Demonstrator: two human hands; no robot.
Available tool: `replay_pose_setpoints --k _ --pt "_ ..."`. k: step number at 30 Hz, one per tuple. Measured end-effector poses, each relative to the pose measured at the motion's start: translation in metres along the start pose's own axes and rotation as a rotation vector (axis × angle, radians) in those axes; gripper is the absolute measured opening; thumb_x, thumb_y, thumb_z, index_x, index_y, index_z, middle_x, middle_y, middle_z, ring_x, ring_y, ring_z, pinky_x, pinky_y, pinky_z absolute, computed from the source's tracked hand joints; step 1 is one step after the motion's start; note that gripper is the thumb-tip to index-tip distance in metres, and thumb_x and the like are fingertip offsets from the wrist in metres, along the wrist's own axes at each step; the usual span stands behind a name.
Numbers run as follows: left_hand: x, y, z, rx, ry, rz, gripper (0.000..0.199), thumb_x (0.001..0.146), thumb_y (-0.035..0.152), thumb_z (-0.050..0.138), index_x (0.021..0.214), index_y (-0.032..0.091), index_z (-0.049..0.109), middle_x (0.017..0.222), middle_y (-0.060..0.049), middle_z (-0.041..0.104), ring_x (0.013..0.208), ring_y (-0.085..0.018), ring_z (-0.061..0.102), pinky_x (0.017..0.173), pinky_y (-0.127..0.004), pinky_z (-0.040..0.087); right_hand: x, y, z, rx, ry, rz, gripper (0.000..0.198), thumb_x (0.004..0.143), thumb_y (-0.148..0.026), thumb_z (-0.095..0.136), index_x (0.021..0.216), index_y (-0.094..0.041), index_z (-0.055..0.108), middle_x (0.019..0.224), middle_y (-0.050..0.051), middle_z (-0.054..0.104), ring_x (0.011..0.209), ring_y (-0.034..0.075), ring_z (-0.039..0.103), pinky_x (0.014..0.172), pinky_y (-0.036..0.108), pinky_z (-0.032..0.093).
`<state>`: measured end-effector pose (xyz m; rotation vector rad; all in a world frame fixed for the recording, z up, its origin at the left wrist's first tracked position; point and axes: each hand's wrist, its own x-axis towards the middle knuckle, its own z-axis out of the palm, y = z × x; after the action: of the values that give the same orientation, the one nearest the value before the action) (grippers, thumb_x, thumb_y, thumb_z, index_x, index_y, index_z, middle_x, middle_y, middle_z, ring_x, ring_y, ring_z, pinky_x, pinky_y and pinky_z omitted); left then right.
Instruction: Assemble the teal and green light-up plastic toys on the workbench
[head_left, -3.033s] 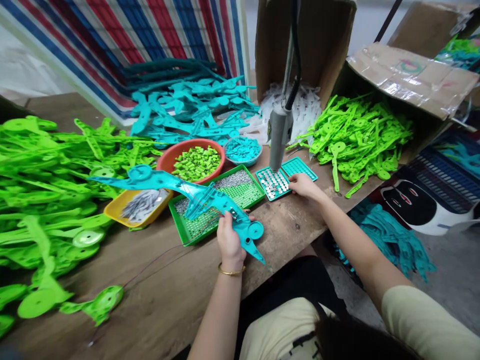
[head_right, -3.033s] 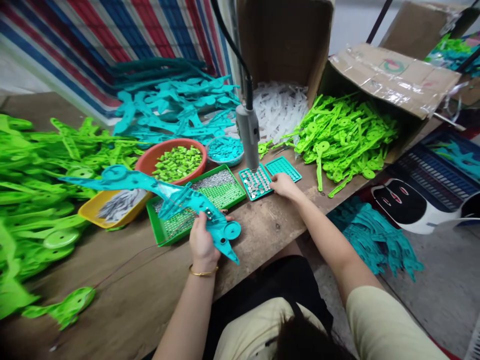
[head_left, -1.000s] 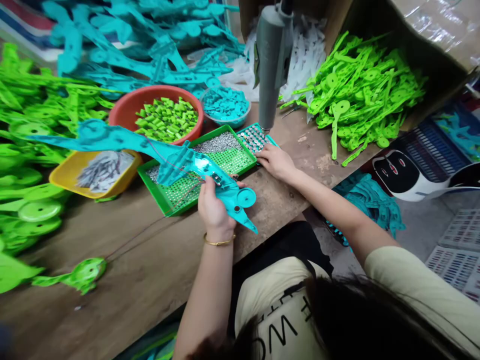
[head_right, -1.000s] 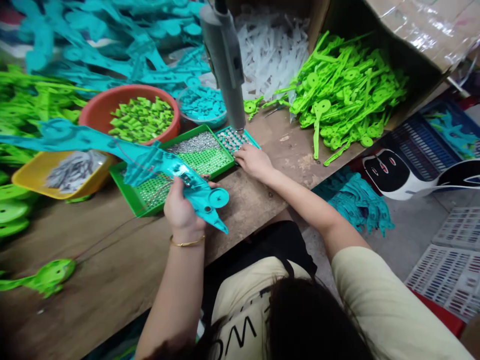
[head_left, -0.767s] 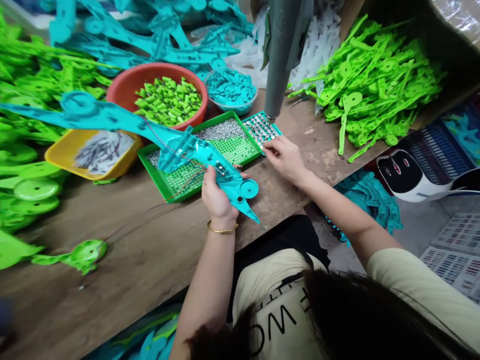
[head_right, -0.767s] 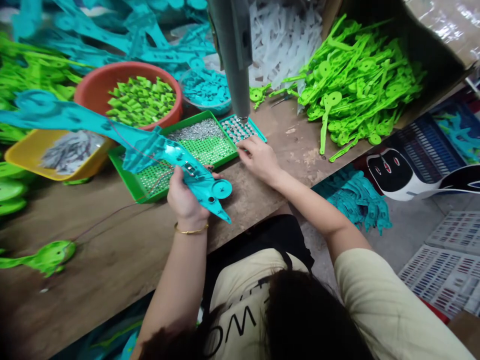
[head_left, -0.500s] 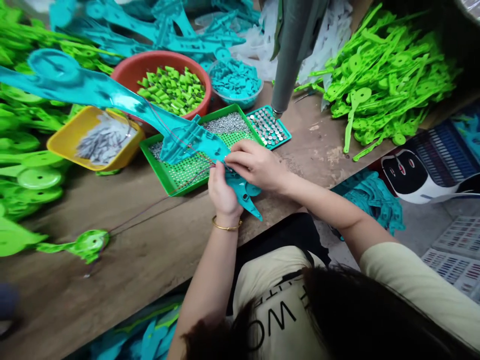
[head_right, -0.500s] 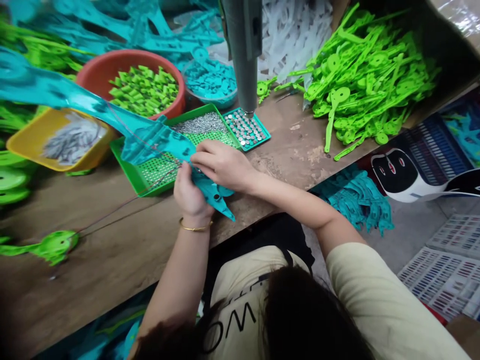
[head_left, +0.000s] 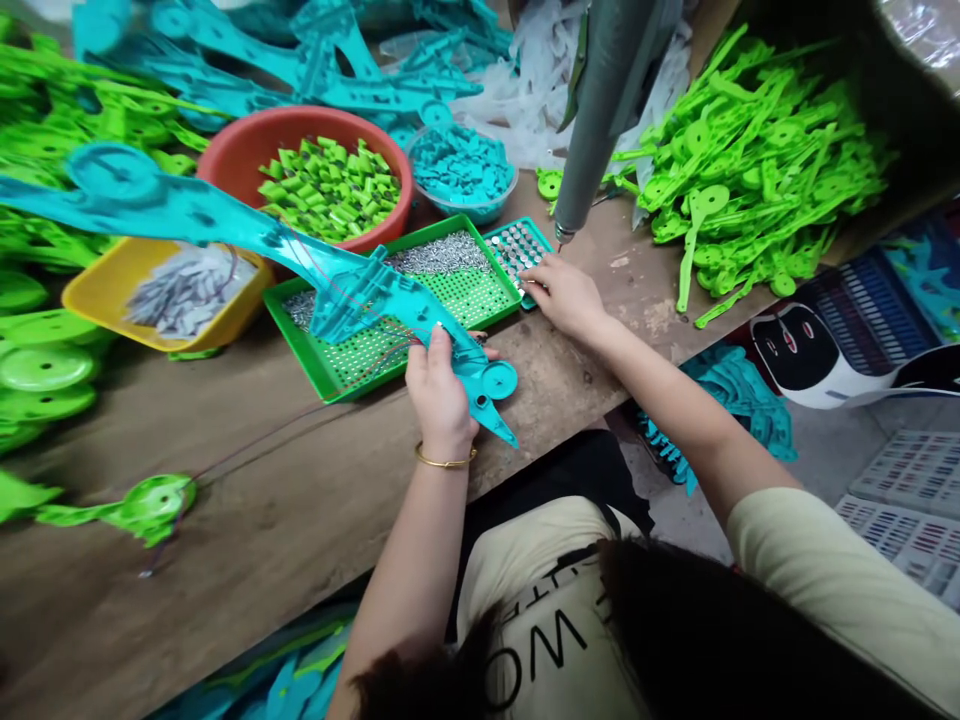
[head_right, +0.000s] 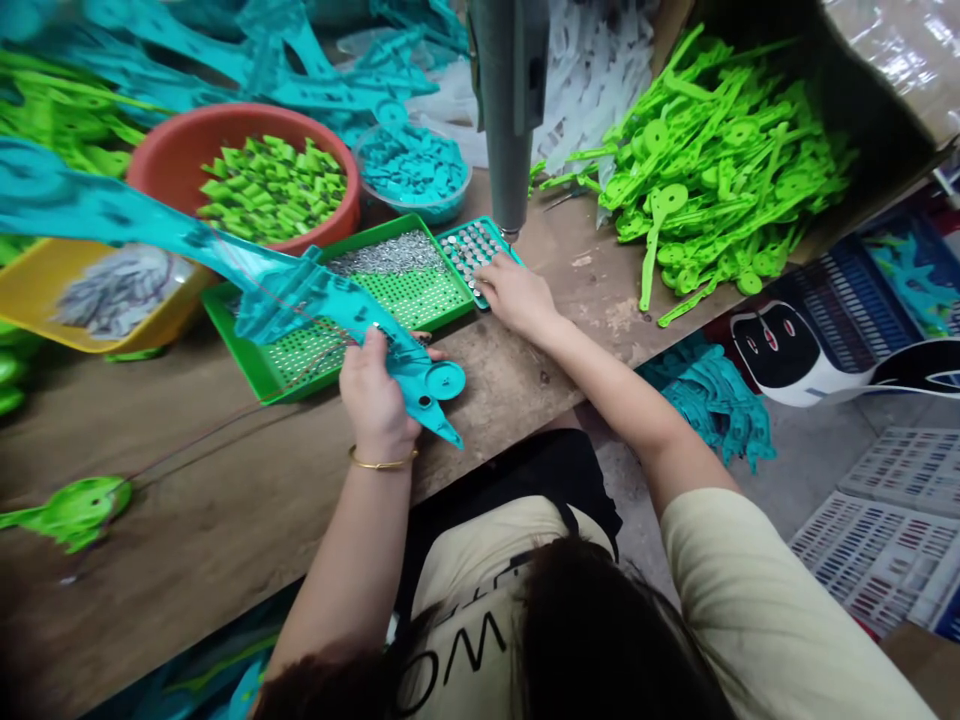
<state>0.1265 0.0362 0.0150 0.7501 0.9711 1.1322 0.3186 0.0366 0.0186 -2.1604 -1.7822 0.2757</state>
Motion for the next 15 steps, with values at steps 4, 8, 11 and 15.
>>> replay_pose_setpoints --k 4,8,11,15 --pt "0.0 0.002 -0.001 -0.027 -0.001 -0.019 0.033 0.079 0.047 0.066 0.083 0.019 0.05 0.068 0.001 0.067 0.058 -0.016 0.068 0.062 -0.029 0.056 0.0 -0.005 0.002 -0.092 -0.04 -0.063 0.024 0.096 -0.025 0.046 0.099 -0.019 0.07 0.107 0.007 0.065 0.102 0.021 0.058 0.08 0.03 0.045" --pt "0.0 -0.001 -0.002 -0.056 -0.008 -0.068 0.044 0.083 0.061 0.055 0.081 0.017 0.057 0.069 -0.002 0.067 0.056 -0.016 0.066 0.064 -0.032 0.055 -0.009 -0.014 -0.005 0.023 0.153 -0.054 0.02 0.095 -0.024 0.048 0.095 -0.014 0.065 0.097 0.008 0.064 0.089 0.019 0.058 0.077 0.031 0.044" --pt "0.003 -0.005 -0.004 -0.066 0.014 -0.051 0.048 0.083 0.063 0.055 0.081 0.016 0.061 0.072 -0.002 0.066 0.061 -0.014 0.065 0.067 -0.03 0.053 -0.018 -0.039 -0.002 0.224 0.272 -0.29 0.019 0.096 -0.026 0.046 0.094 -0.015 0.062 0.091 0.006 0.063 0.086 0.017 0.056 0.079 0.031 0.046" --pt "0.006 -0.009 -0.007 -0.079 0.119 0.093 0.039 0.078 0.054 0.068 0.072 0.016 0.061 0.072 0.003 0.06 0.07 -0.009 0.058 0.071 -0.023 0.047 -0.026 -0.072 0.017 0.316 0.254 -0.588 0.024 0.099 -0.028 0.043 0.092 -0.016 0.062 0.09 0.007 0.062 0.09 0.017 0.055 0.083 0.033 0.047"
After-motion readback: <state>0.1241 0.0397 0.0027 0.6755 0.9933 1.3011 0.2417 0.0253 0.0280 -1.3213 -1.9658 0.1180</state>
